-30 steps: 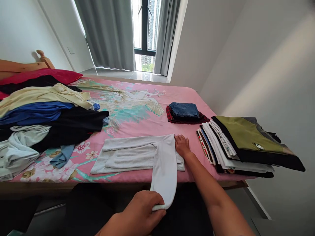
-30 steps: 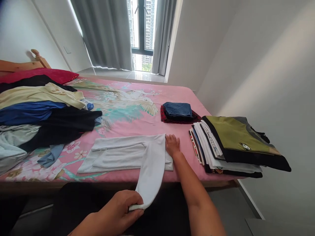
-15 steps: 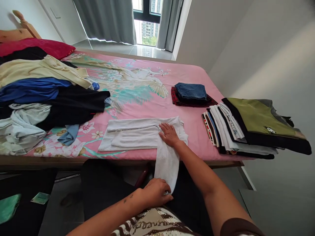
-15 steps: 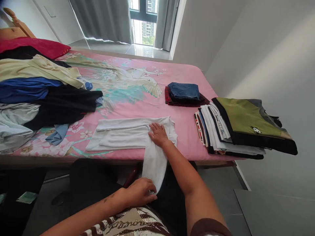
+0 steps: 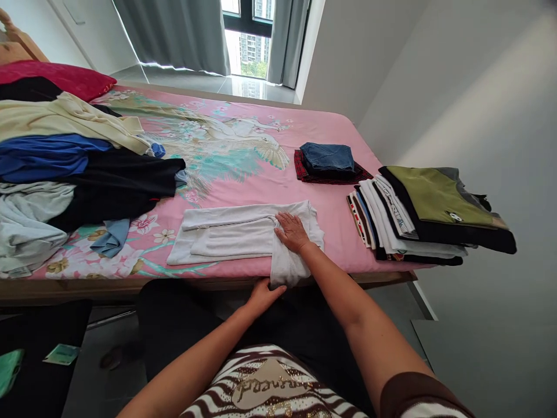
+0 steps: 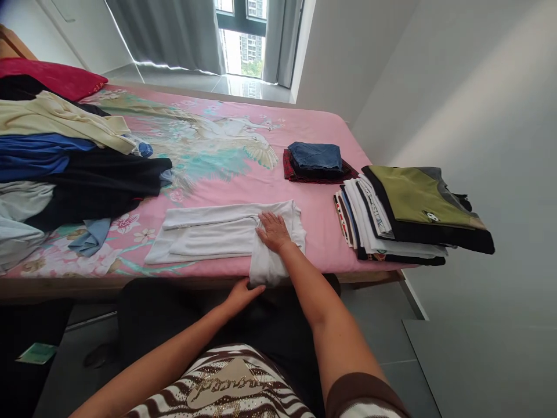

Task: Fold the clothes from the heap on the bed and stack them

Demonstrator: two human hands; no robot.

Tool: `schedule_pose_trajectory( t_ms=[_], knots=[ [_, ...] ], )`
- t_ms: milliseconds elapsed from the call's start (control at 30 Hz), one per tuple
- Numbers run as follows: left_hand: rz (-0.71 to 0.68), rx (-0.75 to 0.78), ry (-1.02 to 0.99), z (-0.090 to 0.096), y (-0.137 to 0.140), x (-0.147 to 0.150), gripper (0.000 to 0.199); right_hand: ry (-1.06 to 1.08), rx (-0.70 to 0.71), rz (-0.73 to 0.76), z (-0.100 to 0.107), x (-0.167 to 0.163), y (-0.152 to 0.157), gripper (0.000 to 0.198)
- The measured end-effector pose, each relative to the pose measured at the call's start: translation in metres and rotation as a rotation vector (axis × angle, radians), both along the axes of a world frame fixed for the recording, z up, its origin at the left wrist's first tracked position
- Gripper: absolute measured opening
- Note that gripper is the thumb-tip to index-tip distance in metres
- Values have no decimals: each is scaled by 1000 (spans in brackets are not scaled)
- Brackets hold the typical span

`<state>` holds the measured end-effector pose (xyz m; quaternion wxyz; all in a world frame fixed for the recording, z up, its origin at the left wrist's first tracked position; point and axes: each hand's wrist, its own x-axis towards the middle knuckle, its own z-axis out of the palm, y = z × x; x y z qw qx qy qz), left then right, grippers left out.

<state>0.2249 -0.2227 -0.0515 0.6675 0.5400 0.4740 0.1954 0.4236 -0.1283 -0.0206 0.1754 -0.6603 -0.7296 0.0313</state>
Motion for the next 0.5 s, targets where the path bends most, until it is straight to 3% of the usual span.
schedule_pose_trajectory(
  t_ms=[100, 333, 433, 500],
  knots=[
    [-76, -107, -75, 4, -9, 1, 28, 33, 7, -18, -1, 1, 1, 51],
    [-65, -348, -241, 26, -26, -21, 45, 63, 10, -29, -1, 1, 2, 49],
    [-246, -395, -198, 24, -31, -26, 47, 49, 4, -36, 0, 0, 2, 48],
    [-418, -320, -103, 22, -36, -28, 46, 44, 10, -37, 1, 0, 1, 48]
  ],
)
